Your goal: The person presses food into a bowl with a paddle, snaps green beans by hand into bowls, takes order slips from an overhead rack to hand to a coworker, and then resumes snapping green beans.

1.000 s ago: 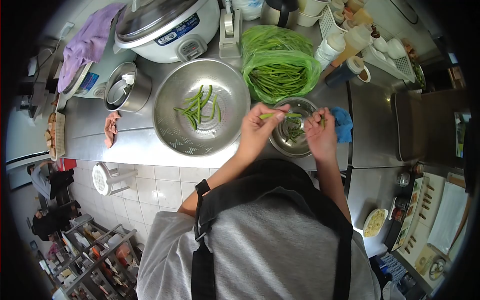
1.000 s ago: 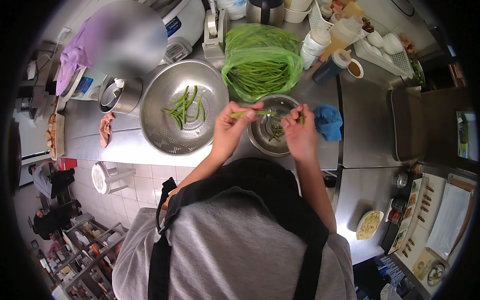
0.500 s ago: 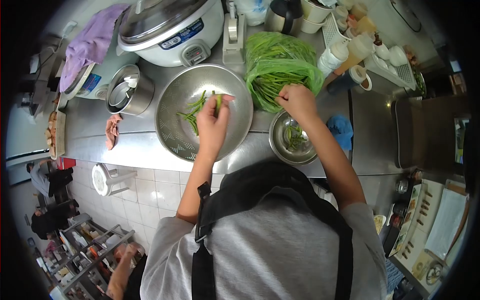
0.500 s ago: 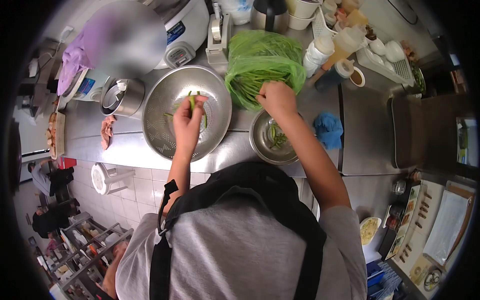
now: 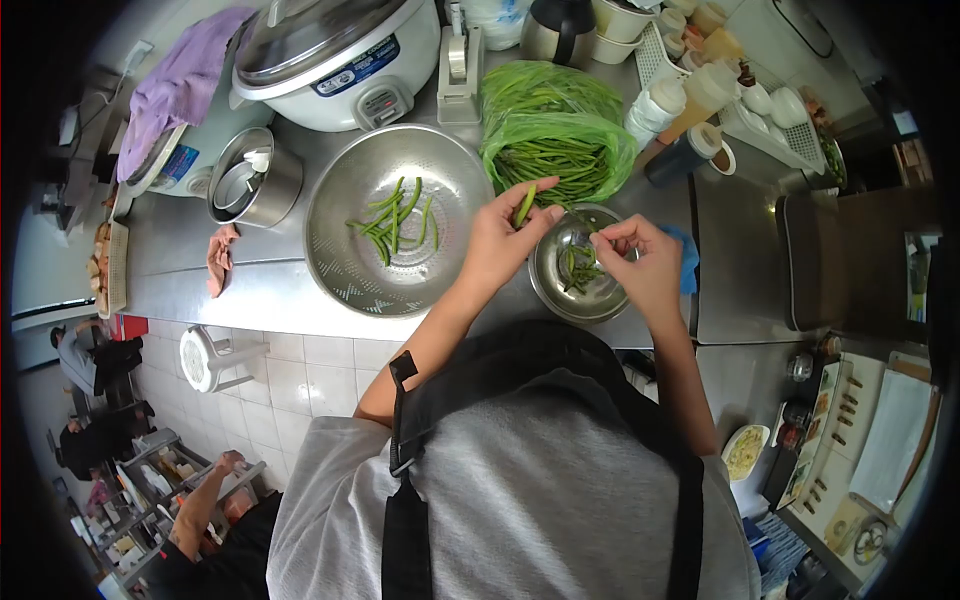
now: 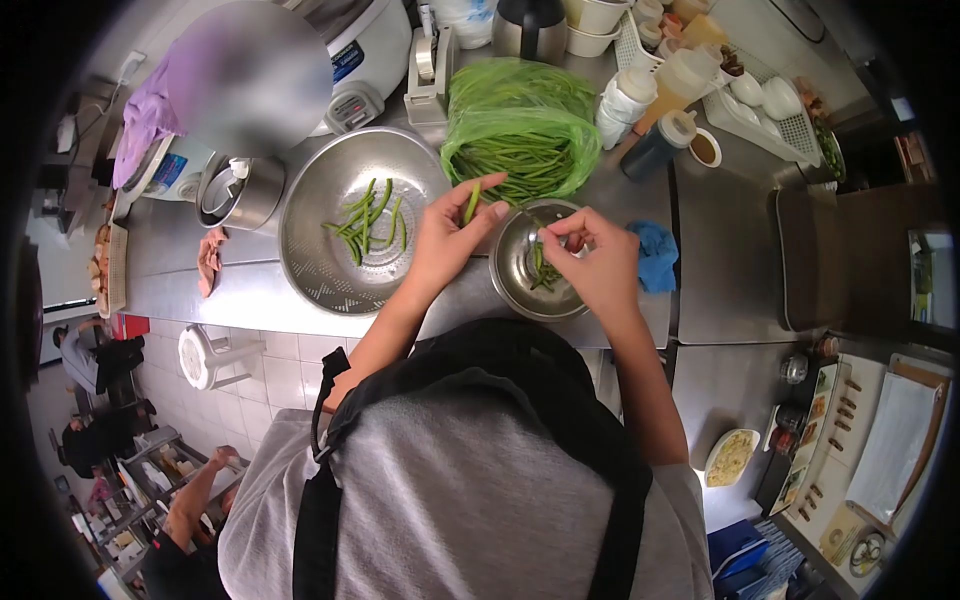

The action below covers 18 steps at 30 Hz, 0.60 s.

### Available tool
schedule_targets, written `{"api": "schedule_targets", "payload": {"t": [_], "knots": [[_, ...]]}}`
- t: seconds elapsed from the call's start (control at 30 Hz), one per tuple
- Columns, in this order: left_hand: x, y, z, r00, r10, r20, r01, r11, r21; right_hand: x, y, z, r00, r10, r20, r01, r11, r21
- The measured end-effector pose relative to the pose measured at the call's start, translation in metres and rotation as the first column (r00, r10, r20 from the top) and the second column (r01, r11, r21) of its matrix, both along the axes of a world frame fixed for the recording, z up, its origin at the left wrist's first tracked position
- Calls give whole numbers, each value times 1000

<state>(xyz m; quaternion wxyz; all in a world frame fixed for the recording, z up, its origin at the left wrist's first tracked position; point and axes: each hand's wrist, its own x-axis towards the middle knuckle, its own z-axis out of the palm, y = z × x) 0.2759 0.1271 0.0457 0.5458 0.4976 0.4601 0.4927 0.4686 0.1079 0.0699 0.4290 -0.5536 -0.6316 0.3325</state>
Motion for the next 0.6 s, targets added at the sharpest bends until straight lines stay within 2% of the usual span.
{"api": "schedule_targets", "payload": {"t": [0.03,0.1,0.13,0.2,0.23,0.3,0.33,0.37,0.43,0.5,0.53,0.6], "knots": [[4,0,2,996,-41,85,43,999,-14,1,-5,-2,999,-3,-45,3,1000,18],[6,-6,12,988,-133,73,133,991,0,3,-14,-5,991,-8,-132,15,999,52],[6,-10,16,982,-178,67,178,984,5,6,-19,-4,996,-16,-91,20,999,47],[8,-14,8,983,-113,145,108,993,38,11,-27,1,1000,-28,-9,28,999,37],[7,-15,3,980,-77,185,69,996,54,17,-28,-1,991,10,130,-19,998,62],[-7,-12,-2,1000,16,-20,-14,998,59,29,-28,-11,912,82,403,-127,988,87],[-18,-10,-3,990,65,-123,-57,996,66,28,-26,-14,914,80,399,-97,995,23],[-29,-9,-3,946,115,-302,-79,989,128,26,-22,-16,915,78,395,-67,997,-43],[-56,-9,-2,756,234,-612,-92,963,254,17,-9,-22,931,63,360,-23,993,-114],[-88,-10,-17,618,218,-755,-110,975,192,2,15,-28,955,27,296,10,993,-122],[-99,-10,-24,540,206,-816,-125,978,165,-3,26,-32,931,1,365,33,996,-85],[-109,-18,-30,271,327,-905,-91,945,315,-14,46,-41,868,-54,493,65,998,-6]]}}
